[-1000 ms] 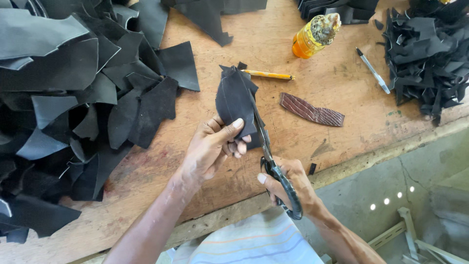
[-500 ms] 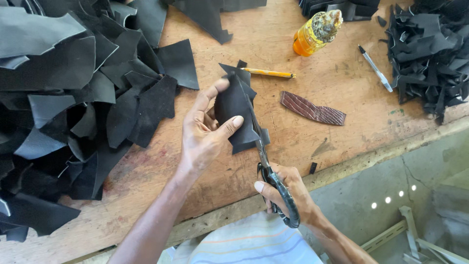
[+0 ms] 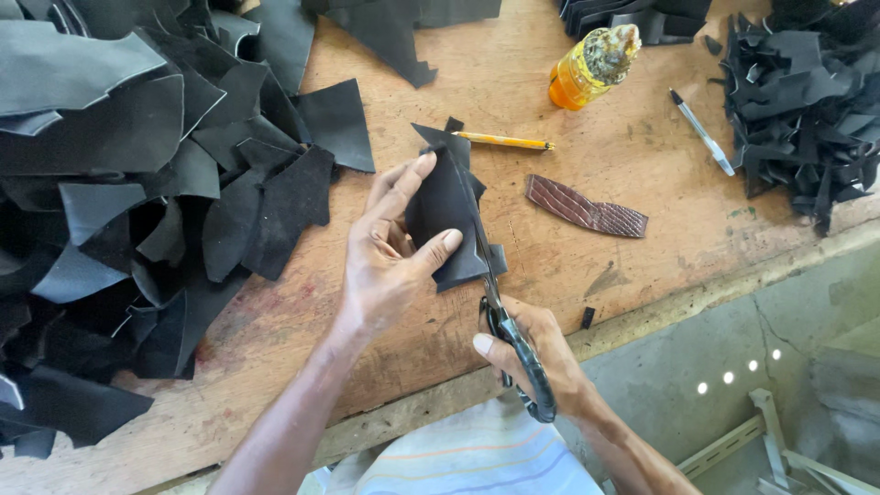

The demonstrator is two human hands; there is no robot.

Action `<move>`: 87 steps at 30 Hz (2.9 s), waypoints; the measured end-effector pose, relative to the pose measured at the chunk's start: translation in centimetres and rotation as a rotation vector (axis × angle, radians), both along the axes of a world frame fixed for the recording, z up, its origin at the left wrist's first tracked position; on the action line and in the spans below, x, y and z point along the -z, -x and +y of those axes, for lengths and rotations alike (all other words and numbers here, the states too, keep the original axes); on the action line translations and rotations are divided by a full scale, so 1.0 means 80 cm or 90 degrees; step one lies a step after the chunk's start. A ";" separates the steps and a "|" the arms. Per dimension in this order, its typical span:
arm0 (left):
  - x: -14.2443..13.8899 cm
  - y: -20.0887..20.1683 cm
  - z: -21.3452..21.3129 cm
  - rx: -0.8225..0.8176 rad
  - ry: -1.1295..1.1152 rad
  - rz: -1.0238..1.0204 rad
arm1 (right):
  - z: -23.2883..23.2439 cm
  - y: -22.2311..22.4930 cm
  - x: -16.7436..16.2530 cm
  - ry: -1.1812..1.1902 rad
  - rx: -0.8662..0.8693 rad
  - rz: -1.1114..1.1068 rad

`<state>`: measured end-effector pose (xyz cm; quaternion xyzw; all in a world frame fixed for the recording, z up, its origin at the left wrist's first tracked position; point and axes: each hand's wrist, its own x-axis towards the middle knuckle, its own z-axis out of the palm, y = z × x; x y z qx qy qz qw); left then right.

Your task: The person uses shears to cut black leather pieces on a wooden table. They place a patterned template on a leather piece, trace its outline with a pencil, and then cut along the marked line. Cut pieces are stacked on the table.

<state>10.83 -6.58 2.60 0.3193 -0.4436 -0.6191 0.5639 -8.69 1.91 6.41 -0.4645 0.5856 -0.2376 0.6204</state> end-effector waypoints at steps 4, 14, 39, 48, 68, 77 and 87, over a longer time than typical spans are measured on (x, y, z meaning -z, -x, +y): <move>-0.001 0.001 0.003 0.010 0.013 0.022 | -0.008 -0.002 -0.007 0.046 -0.021 0.032; 0.002 -0.007 0.001 0.017 -0.016 0.011 | -0.011 -0.012 -0.001 0.006 -0.005 0.108; 0.003 -0.008 -0.003 0.029 -0.010 -0.035 | -0.011 0.012 -0.003 -0.036 -0.007 0.097; -0.002 0.009 0.010 0.077 0.004 -0.004 | -0.022 0.006 -0.014 0.036 -0.001 0.029; -0.002 0.002 0.003 0.093 -0.088 0.014 | -0.019 0.011 -0.004 0.047 0.001 0.154; 0.009 -0.002 -0.003 0.055 -0.200 0.063 | -0.012 0.042 -0.027 0.044 -0.179 0.330; 0.000 -0.018 -0.005 0.257 -0.144 -0.168 | -0.014 0.072 -0.027 0.009 -0.160 0.252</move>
